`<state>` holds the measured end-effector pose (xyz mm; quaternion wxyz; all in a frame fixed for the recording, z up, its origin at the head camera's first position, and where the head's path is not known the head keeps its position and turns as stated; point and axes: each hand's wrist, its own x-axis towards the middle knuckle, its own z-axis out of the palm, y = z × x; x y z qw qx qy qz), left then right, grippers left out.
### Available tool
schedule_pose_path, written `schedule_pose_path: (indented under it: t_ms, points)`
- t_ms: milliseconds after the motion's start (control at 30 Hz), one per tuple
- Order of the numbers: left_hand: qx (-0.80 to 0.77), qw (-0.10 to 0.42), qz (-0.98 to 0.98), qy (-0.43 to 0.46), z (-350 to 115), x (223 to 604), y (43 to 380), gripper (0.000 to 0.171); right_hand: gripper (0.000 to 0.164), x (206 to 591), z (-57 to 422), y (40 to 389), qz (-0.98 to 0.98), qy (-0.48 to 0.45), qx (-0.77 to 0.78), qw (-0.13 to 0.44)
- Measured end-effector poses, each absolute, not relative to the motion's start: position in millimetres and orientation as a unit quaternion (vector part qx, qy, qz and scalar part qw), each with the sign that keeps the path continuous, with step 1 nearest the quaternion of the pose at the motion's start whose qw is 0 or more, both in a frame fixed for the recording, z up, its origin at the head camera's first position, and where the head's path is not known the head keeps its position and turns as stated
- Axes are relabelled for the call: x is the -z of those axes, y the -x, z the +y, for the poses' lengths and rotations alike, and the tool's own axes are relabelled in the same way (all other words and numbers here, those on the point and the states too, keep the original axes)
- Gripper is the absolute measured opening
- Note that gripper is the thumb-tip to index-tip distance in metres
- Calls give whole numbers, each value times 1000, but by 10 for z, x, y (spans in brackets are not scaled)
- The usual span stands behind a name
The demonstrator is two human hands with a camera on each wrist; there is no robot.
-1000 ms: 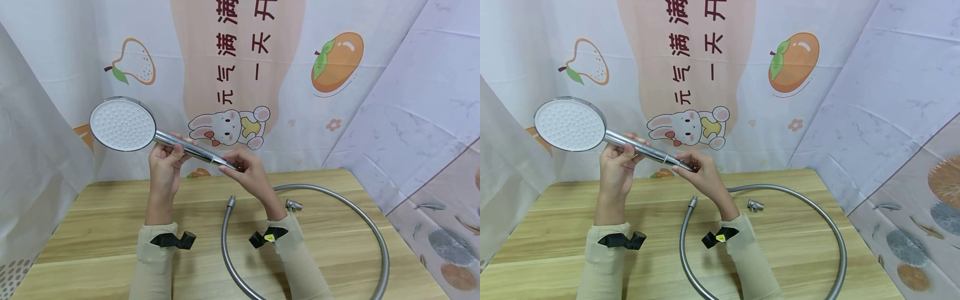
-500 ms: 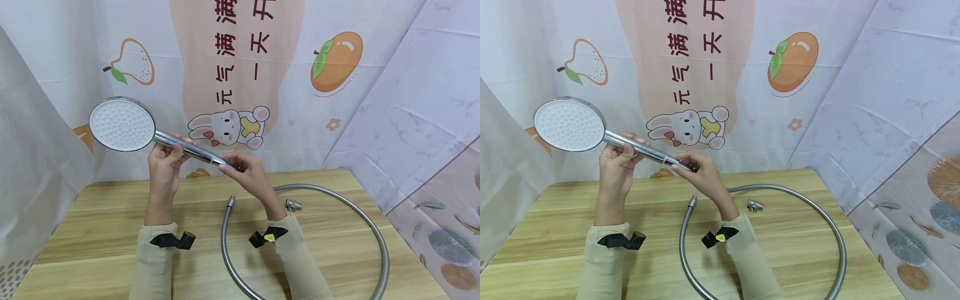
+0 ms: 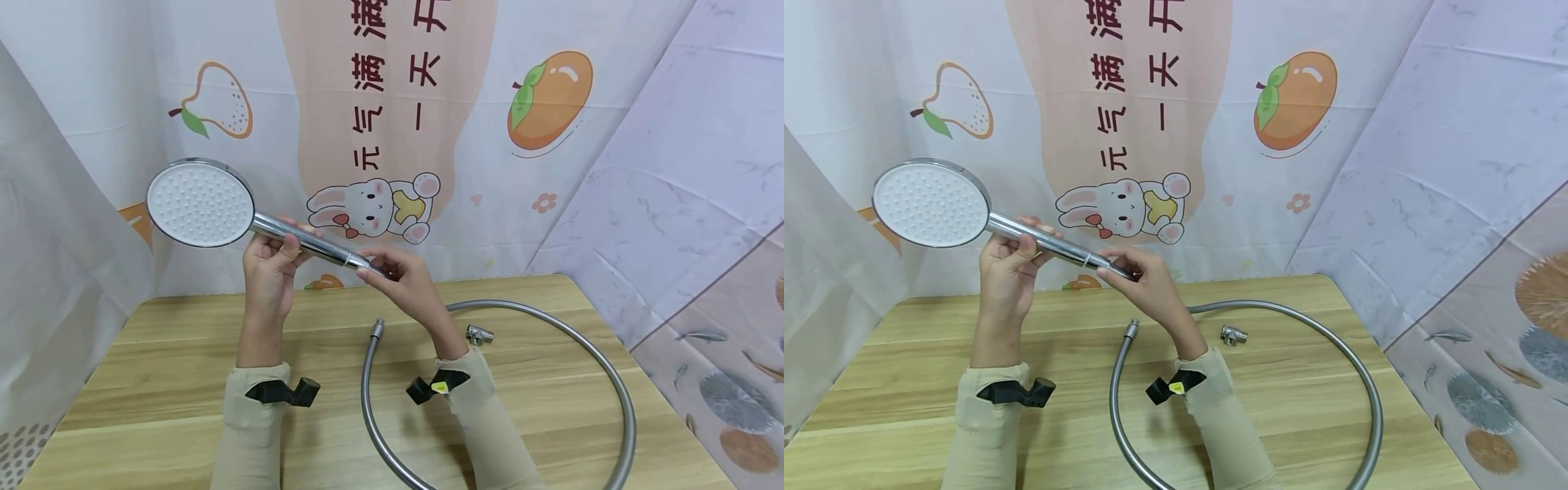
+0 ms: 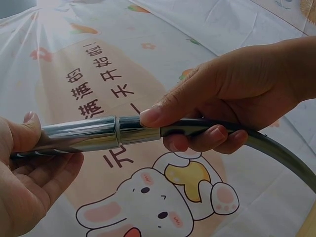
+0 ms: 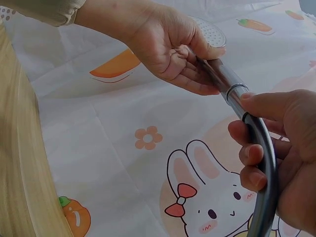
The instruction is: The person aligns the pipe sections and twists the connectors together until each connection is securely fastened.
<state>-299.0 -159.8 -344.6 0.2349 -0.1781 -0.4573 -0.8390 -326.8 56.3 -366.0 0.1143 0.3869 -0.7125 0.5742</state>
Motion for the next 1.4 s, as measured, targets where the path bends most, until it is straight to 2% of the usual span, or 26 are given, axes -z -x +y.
schedule_pose_path:
  t_ms: [200,1400]
  points:
    - [840,234,-456,177,-1601,3439,2986,20,32,3668,548,3272,-712,-385,-576,118]
    - [839,235,-462,165,-1589,3440,2987,19,24,3633,563,3257,-714,-382,-576,111]
